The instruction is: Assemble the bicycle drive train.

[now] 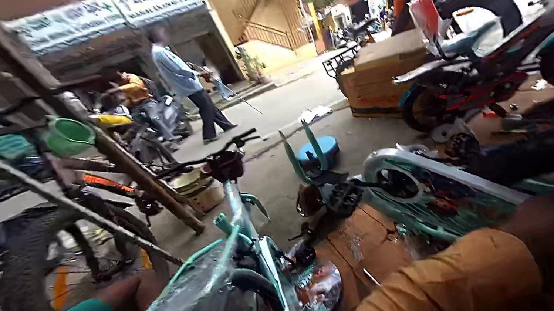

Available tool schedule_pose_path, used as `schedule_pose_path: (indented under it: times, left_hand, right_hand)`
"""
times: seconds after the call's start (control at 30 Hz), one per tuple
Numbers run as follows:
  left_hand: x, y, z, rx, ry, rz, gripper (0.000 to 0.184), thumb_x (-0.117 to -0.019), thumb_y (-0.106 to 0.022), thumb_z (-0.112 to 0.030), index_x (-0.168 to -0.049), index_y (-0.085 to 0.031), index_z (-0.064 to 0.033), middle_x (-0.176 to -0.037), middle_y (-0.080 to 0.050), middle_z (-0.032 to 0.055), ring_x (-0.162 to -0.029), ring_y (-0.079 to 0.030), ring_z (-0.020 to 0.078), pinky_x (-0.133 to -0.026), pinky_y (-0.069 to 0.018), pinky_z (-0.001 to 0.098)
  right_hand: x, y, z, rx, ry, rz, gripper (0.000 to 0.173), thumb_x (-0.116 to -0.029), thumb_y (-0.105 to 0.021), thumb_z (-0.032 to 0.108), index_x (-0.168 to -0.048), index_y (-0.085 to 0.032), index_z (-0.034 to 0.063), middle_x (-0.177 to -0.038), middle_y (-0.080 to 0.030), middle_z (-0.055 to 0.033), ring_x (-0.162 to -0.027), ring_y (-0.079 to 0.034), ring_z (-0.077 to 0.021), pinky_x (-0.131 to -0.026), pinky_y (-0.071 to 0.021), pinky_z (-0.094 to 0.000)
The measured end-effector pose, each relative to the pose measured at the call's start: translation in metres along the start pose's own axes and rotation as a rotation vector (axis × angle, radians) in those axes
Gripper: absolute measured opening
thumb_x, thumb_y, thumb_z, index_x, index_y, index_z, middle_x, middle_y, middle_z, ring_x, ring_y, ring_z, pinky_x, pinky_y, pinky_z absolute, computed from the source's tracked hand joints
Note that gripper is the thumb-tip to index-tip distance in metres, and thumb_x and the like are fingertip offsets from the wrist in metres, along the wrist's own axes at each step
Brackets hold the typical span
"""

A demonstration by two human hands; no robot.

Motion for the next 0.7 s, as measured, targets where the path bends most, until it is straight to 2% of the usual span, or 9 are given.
schedule_pose_path:
  times: [0.03,0.1,0.2,0.27,0.33,0.4,0.47,0.6,0.7]
  left_hand:
    - [0.001,0.000,0.001,0.037,-0.028,-0.003,0.036,-0.0990,-0.065,-0.014,-0.134,-0.067,-0.0100,-0.125,-0.072,0.0099,-0.114,-0.068,0.0273,-0.098,-0.0541,0.0465]
    - [-0.006,-0.014,0.006,-0.001,-0.053,0.004,0.039,-0.0932,-0.073,-0.019,-0.132,-0.067,-0.0145,-0.119,-0.071,0.0072,-0.108,-0.069,0.0262,-0.091,-0.0565,0.0479]
    - [-0.013,-0.026,0.002,-0.092,-0.086,0.055,0.054,-0.0853,-0.079,-0.029,-0.134,-0.062,-0.0145,-0.115,-0.069,0.0119,-0.104,-0.067,0.0333,-0.086,-0.0545,0.0545]
    - [-0.015,-0.026,0.001,-0.127,-0.089,0.045,0.053,-0.0841,-0.080,-0.035,-0.129,-0.062,-0.0135,-0.109,-0.068,0.0124,-0.098,-0.068,0.0347,-0.077,-0.0545,0.0551]
    - [-0.014,-0.025,-0.001,-0.123,-0.091,0.042,0.057,-0.0829,-0.081,-0.036,-0.131,-0.061,-0.0125,-0.109,-0.068,0.0133,-0.097,-0.068,0.0357,-0.075,-0.0548,0.0565]
    - [-0.014,-0.024,-0.001,-0.120,-0.098,0.041,0.060,-0.0841,-0.080,-0.036,-0.135,-0.061,-0.0126,-0.111,-0.069,0.0137,-0.099,-0.068,0.0358,-0.077,-0.0548,0.0565]
    - [-0.015,-0.027,-0.001,-0.125,-0.116,0.027,0.050,-0.0844,-0.079,-0.037,-0.125,-0.062,-0.0134,-0.103,-0.067,0.0112,-0.094,-0.068,0.0334,-0.074,-0.0548,0.0542]
    - [-0.016,-0.027,-0.002,-0.132,-0.103,0.041,0.047,-0.0859,-0.079,-0.038,-0.122,-0.064,-0.0128,-0.106,-0.069,0.0099,-0.094,-0.069,0.0316,-0.077,-0.0563,0.0531]
    - [-0.017,-0.027,-0.002,-0.145,-0.082,0.068,0.043,-0.0867,-0.078,-0.038,-0.118,-0.063,-0.0125,-0.107,-0.068,0.0088,-0.091,-0.069,0.0308,-0.074,-0.0563,0.0520]
  right_hand:
    - [0.008,0.001,0.008,0.218,0.041,-0.046,0.032,-0.1102,-0.032,0.016,-0.094,-0.059,0.0129,-0.068,-0.060,0.0061,-0.056,-0.057,-0.0031,-0.053,-0.0510,-0.0206]
    - [0.024,0.020,0.014,0.787,0.073,-0.029,0.020,-0.1061,-0.053,0.015,-0.115,-0.066,0.0034,-0.089,-0.067,-0.0055,-0.074,-0.064,-0.0116,-0.069,-0.0570,-0.0319]
    - [0.018,0.095,-0.045,1.125,-0.125,0.114,0.030,-0.1077,-0.052,0.031,-0.115,-0.068,0.0071,-0.092,-0.069,-0.0093,-0.078,-0.067,-0.0202,-0.069,-0.0594,-0.0424]
    - [0.016,0.153,-0.091,1.442,-0.231,0.208,0.030,-0.1038,-0.059,0.029,-0.121,-0.070,0.0066,-0.111,-0.072,-0.0152,-0.102,-0.069,-0.0295,-0.090,-0.0569,-0.0528]
    - [0.019,0.183,-0.115,1.706,-0.277,0.216,0.043,-0.0984,-0.065,0.029,-0.136,-0.063,0.0072,-0.139,-0.059,-0.0209,-0.132,-0.054,-0.0384,-0.109,-0.0446,-0.0590]
    - [0.011,0.190,-0.121,1.838,-0.244,0.175,0.051,-0.0942,-0.070,0.037,-0.138,-0.063,0.0122,-0.146,-0.054,-0.0194,-0.137,-0.049,-0.0400,-0.109,-0.0415,-0.0641]
    - [0.004,0.194,-0.126,1.889,-0.199,0.132,0.058,-0.0897,-0.073,0.041,-0.139,-0.062,0.0134,-0.148,-0.054,-0.0175,-0.137,-0.049,-0.0386,-0.112,-0.0355,-0.0671]
    - [-0.009,0.196,-0.131,1.976,-0.274,0.132,0.087,-0.0862,-0.076,0.033,-0.159,-0.035,0.0095,-0.155,-0.043,-0.0239,-0.129,-0.054,-0.0444,-0.101,-0.0430,-0.0668]
    - [-0.005,0.200,-0.131,1.939,-0.442,0.196,0.067,-0.0917,-0.067,0.024,-0.152,-0.045,0.0066,-0.143,-0.055,-0.0232,-0.126,-0.058,-0.0410,-0.100,-0.0475,-0.0606]
Point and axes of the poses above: each hand's wrist, its own x-axis away from the middle knuckle, its own y-axis out of the back of the hand, z = x × y, the point moved 9 cm from there along -x, towards the middle knuckle
